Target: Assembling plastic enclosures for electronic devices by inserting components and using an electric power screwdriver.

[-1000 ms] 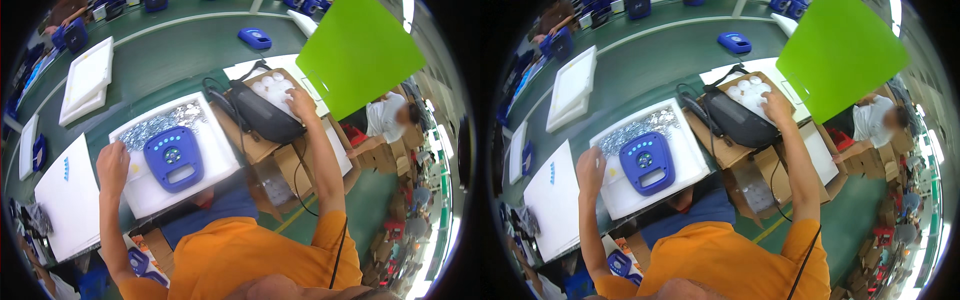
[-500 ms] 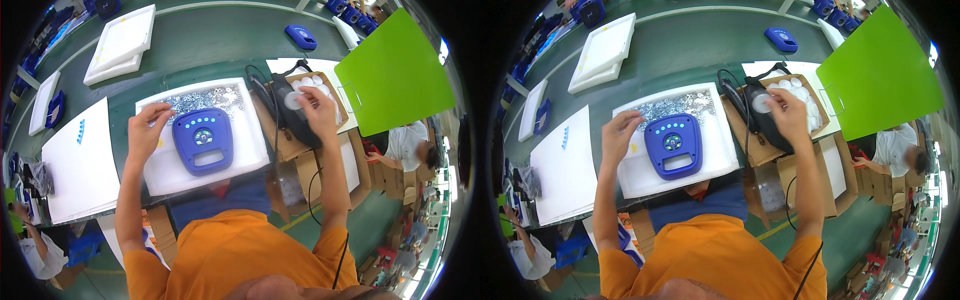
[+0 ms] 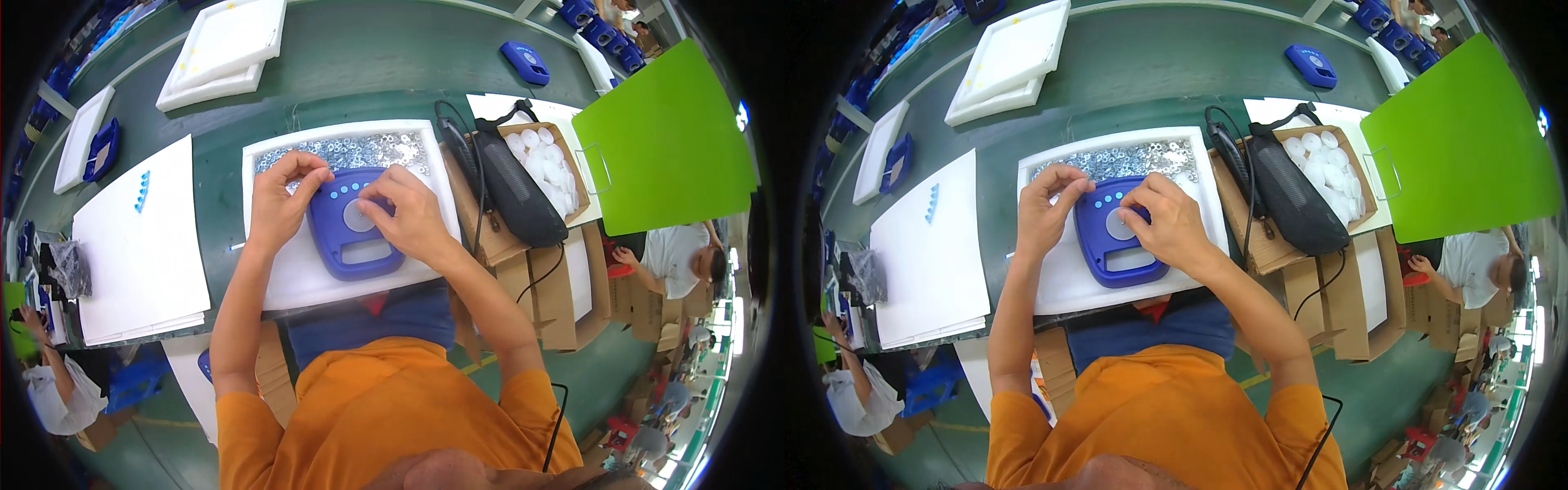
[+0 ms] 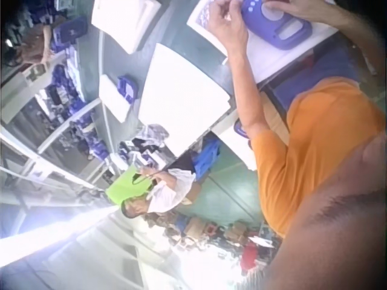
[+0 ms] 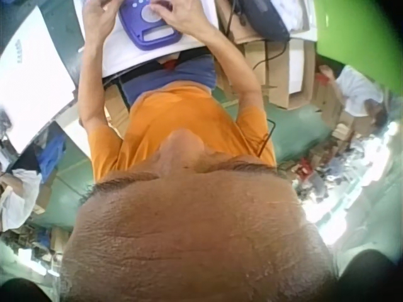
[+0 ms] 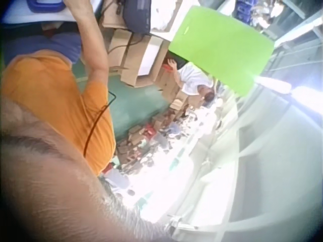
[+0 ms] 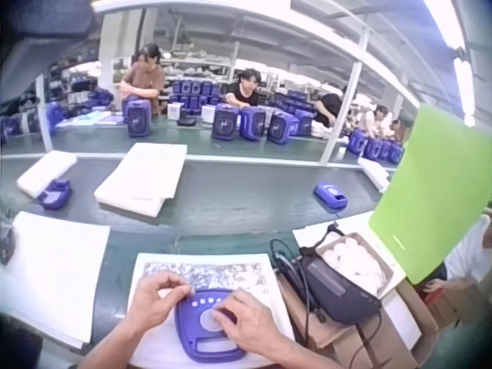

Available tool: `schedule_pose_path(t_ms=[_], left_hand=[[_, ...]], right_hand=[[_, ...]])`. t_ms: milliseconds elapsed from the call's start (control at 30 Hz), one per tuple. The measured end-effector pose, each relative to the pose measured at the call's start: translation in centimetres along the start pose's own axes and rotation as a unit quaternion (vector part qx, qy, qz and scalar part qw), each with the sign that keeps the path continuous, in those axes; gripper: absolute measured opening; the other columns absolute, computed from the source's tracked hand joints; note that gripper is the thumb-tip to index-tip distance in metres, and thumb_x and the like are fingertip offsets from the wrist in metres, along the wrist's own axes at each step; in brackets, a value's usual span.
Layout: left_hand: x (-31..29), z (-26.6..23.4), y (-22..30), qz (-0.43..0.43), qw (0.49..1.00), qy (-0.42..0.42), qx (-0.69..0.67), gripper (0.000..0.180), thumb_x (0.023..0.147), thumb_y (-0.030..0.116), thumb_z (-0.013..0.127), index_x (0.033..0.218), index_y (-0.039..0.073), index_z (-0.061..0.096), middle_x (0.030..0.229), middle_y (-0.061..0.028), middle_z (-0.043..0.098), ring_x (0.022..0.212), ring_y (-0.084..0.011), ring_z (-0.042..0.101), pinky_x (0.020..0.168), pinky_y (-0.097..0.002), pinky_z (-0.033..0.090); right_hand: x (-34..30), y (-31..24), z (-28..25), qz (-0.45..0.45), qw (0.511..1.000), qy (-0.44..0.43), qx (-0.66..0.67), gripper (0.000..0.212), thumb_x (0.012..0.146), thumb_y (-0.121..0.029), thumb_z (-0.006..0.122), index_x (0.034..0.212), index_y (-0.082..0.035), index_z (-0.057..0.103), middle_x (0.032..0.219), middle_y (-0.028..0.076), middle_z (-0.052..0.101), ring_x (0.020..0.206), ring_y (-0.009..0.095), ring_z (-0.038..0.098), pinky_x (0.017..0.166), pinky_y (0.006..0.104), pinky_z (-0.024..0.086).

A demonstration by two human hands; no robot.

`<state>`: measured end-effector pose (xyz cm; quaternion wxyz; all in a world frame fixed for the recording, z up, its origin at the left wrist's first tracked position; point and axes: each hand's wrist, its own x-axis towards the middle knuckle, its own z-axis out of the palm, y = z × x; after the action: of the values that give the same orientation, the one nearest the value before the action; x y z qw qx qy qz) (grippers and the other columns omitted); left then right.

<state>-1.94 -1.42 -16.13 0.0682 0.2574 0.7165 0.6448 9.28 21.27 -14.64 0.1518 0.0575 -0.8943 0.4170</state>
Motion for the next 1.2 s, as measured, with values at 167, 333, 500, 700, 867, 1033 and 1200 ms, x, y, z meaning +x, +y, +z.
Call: schedule_pose_path(t_ms=[167,333,500,700,867,1033,1200], left_hand=[[-0.2,0.4,0.1,0.113,0.984,0.009,0.136,0.011,0.101,0.002,0.082,0.111,-0.001,0.078,0.107,-0.0096,0.083,0.106,-0.0237,0.081,0.096,-0.0355,0.061],[-0.3,0.6,0.1,0.182,0.964,0.007,0.194,0.015,0.097,-0.003,0.082,0.111,0.001,0.078,0.111,-0.0128,0.083,0.107,-0.0325,0.080,0.096,-0.0399,0.062],[-0.1,0.6,-0.1,0.207,0.955,0.023,0.211,0.013,0.095,0.000,0.083,0.105,0.003,0.077,0.104,-0.0110,0.079,0.097,-0.0335,0.078,0.085,-0.0432,0.062],[-0.4,0.3,-0.5,0.168,0.964,0.016,0.206,0.015,0.096,-0.005,0.082,0.110,0.001,0.078,0.110,-0.0127,0.082,0.105,-0.0333,0.079,0.093,-0.0413,0.062],[-0.1,0.6,-0.7,0.205,0.956,0.031,0.205,0.011,0.095,0.001,0.083,0.105,0.004,0.078,0.105,-0.0108,0.080,0.098,-0.0329,0.078,0.084,-0.0425,0.062],[-0.4,0.6,-0.3,0.211,0.954,0.016,0.213,0.011,0.095,0.002,0.084,0.104,0.005,0.079,0.105,-0.0099,0.081,0.098,-0.0327,0.079,0.085,-0.0427,0.062],[-0.7,0.5,-0.6,0.226,0.948,-0.023,0.224,0.015,0.093,0.000,0.085,0.107,0.003,0.082,0.112,-0.0120,0.083,0.105,-0.0328,0.080,0.092,-0.0421,0.064]], right_hand=[[0.5,-0.1,-0.5,-0.012,1.000,0.009,-0.027,0.016,0.098,-0.012,0.086,0.111,-0.004,0.082,0.103,0.012,0.073,0.088,0.029,0.076,0.080,0.0406,0.060],[1.5,2.4,-4.9,0.005,0.995,0.086,-0.043,0.015,0.100,-0.010,0.083,0.112,-0.002,0.082,0.104,0.012,0.075,0.082,0.026,0.074,0.076,0.0389,0.059],[1.7,6.2,-7.9,0.063,0.988,0.075,-0.120,0.009,0.099,-0.010,0.083,0.106,-0.005,0.082,0.097,0.012,0.071,0.083,0.028,0.072,0.076,0.0397,0.058],[1.4,6.7,-6.3,-0.062,0.945,0.001,-0.321,0.009,0.096,-0.016,0.086,0.101,-0.010,0.082,0.106,0.008,0.068,0.103,0.030,0.072,0.083,0.0451,0.062],[1.9,7.0,-5.8,-0.068,0.928,-0.023,-0.366,0.008,0.096,-0.016,0.085,0.098,-0.011,0.080,0.107,0.007,0.066,0.108,0.030,0.072,0.085,0.0453,0.063],[2.4,7.0,-5.5,-0.099,0.931,0.001,-0.350,0.007,0.094,-0.014,0.085,0.095,-0.008,0.081,0.101,0.008,0.069,0.099,0.032,0.074,0.081,0.0465,0.062],[2.3,6.9,-5.5,-0.008,0.973,0.075,-0.218,0.007,0.092,-0.013,0.085,0.093,-0.006,0.085,0.093,0.006,0.072,0.085,0.027,0.073,0.074,0.0401,0.059]])
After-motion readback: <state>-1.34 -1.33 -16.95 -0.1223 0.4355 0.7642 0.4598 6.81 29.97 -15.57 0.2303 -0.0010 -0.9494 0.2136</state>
